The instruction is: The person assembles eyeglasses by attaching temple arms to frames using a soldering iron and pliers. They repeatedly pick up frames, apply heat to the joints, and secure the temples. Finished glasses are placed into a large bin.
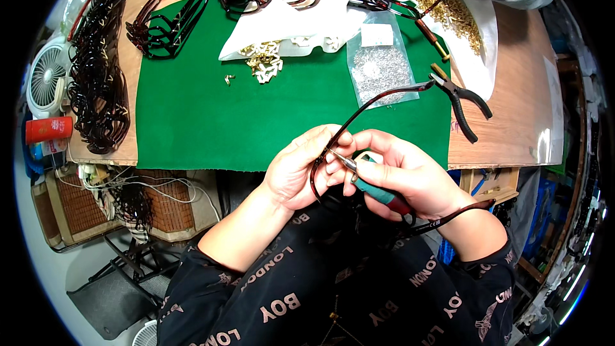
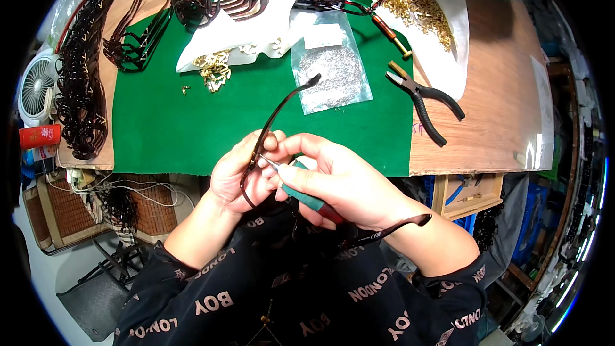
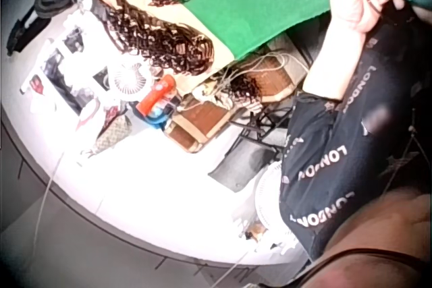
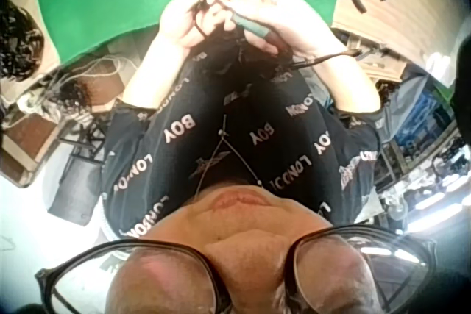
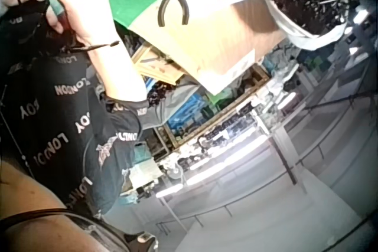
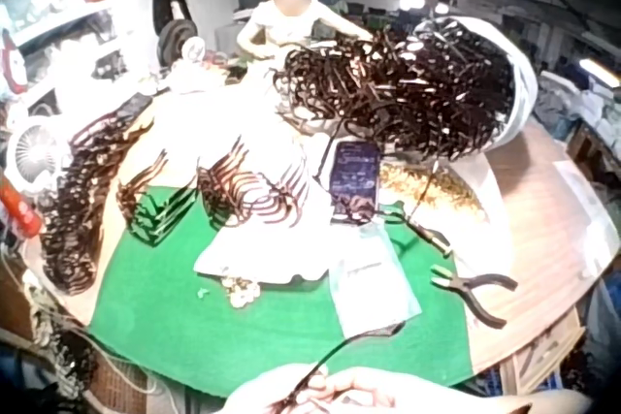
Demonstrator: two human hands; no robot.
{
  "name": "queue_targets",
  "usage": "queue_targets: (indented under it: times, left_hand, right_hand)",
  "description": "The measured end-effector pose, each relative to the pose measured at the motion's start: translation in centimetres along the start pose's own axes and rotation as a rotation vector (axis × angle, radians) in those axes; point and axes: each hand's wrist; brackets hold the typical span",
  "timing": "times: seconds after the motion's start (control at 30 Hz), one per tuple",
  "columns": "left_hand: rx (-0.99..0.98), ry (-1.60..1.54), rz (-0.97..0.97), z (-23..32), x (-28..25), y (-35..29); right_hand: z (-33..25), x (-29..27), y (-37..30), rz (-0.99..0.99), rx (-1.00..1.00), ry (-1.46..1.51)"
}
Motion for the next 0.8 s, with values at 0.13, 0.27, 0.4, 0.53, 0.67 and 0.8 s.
queue_targets:
  times: [0.13,0.27,0.4,0.53,0.67,0.8]
  left_hand:
    - [-0.005,0.046,0.020,0.8,0.4,-1.7]
    - [0.360,-0.050,0.189,6.5,-0.1,-4.5]
    - [0.527,0.094,0.432,9.7,-1.8,-5.8]
    - [0.819,0.873,0.666,9.8,-0.9,-6.3]
    - [1.427,1.929,0.649,7.0,2.6,-6.1]
    - [1.043,2.324,0.409,3.2,4.5,-4.0]
  right_hand:
    - [0.1,-1.7,-0.3,-0.069,-0.062,-0.185]
    - [0.8,-4.6,-0.7,0.572,-0.778,-1.100]
    - [0.9,-5.0,-0.6,0.658,-0.783,-1.170]
    - [0.5,-4.3,-0.2,0.708,-0.687,-1.227]
    - [0.7,-4.1,-0.5,0.664,-0.680,-1.155]
    - [1.3,-4.2,-0.4,0.650,-0.781,-1.131]
Point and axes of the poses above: each hand's wrist, its own y-axis towards the middle knuckle, its own x-axis out of the palm, z = x × y, and after that the axes turned 12 degrees about z, right-handed
